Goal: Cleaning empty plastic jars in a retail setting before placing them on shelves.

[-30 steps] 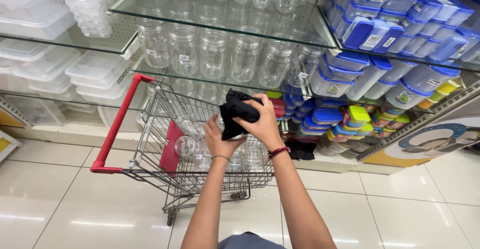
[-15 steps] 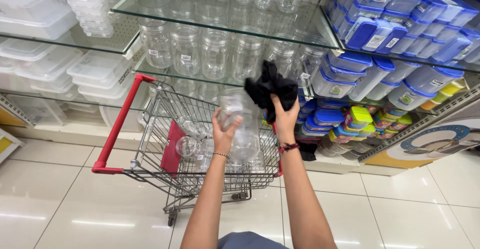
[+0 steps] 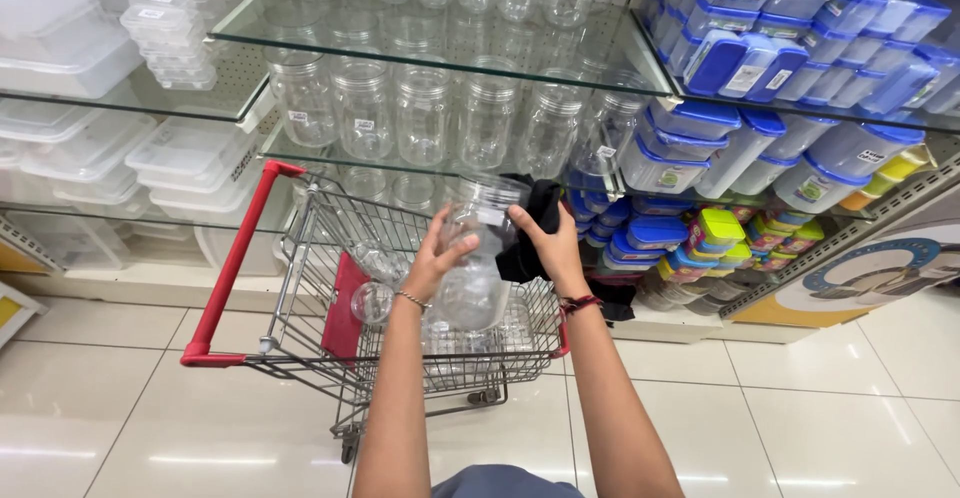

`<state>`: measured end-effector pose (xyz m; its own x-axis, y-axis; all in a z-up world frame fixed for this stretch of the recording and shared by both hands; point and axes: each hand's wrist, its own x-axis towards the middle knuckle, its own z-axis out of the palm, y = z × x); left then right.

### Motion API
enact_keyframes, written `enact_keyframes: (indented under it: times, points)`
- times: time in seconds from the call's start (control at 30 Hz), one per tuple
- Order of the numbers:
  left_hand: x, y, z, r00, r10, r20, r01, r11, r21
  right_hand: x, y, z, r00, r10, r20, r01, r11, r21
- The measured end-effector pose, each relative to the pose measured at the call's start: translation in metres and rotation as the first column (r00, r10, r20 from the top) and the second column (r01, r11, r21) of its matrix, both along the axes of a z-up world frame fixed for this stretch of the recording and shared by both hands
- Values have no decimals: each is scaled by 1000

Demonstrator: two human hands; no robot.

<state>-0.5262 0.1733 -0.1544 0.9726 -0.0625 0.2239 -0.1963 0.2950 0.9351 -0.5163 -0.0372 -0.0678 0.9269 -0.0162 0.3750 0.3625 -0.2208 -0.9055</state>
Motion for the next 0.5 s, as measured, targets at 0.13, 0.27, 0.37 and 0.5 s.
enact_keyframes:
  times: [0.13, 0.27, 0.37, 0.5]
  points:
    - [4, 11, -4, 986, -161, -40, 161, 987, -3, 11, -2, -17, 991, 127, -48, -119, 981, 155]
    - [-2, -1, 27, 931, 365, 8, -311, 783, 539, 4, 11, -3, 998, 58, 14, -60, 991, 120]
    - [-3, -19, 53, 866, 499, 12, -402, 683, 609, 0, 21, 8, 986, 4, 168, -7, 1000, 21]
    - [16, -13, 34, 967, 190, 168, -224, 949, 222, 16, 21, 15, 938, -4, 346, 31, 997, -74]
